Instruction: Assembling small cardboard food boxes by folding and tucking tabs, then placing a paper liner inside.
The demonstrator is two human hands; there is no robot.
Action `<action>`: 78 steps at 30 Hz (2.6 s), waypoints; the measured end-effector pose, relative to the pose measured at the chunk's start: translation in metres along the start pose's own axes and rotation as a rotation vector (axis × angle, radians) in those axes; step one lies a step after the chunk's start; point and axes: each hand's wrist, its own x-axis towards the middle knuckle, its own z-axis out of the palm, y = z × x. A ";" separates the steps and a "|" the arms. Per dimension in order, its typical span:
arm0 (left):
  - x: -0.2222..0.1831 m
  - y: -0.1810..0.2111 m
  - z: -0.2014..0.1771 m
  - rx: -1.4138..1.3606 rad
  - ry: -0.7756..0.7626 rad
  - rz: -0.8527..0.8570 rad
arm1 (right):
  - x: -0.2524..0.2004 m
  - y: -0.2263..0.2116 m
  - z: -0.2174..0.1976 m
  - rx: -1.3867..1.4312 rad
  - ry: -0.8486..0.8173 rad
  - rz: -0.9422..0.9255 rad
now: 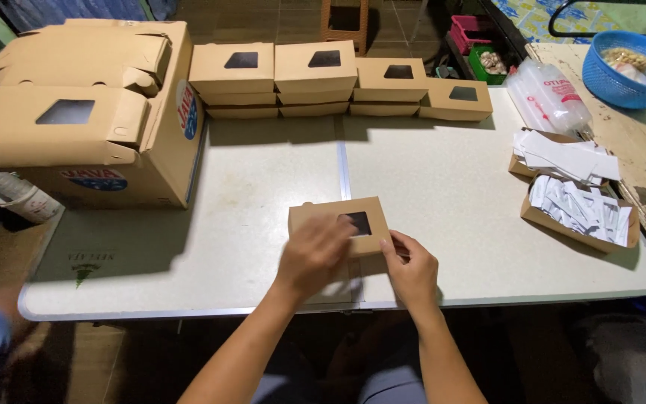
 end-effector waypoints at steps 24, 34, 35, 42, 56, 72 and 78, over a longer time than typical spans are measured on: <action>0.006 0.013 -0.069 -0.988 -0.176 -1.332 | -0.010 -0.028 0.005 0.758 -0.008 0.289; -0.004 0.014 -0.061 -1.082 -0.082 -1.324 | 0.033 -0.015 0.003 0.902 0.099 0.255; -0.002 0.014 -0.063 -1.078 -0.099 -1.339 | 0.053 -0.009 0.001 0.922 0.119 0.201; -0.011 0.013 -0.052 -0.945 -0.198 -1.305 | 0.226 -0.017 -0.021 0.945 0.309 -0.100; -0.004 0.014 -0.059 -0.877 -0.278 -1.266 | 0.408 -0.002 0.031 0.853 0.534 0.118; -0.001 0.014 -0.060 -0.874 -0.316 -1.263 | 0.453 0.042 0.053 -0.018 0.483 -0.002; -0.008 0.011 -0.053 -0.893 -0.272 -1.231 | 0.366 -0.007 0.047 0.035 0.726 -0.474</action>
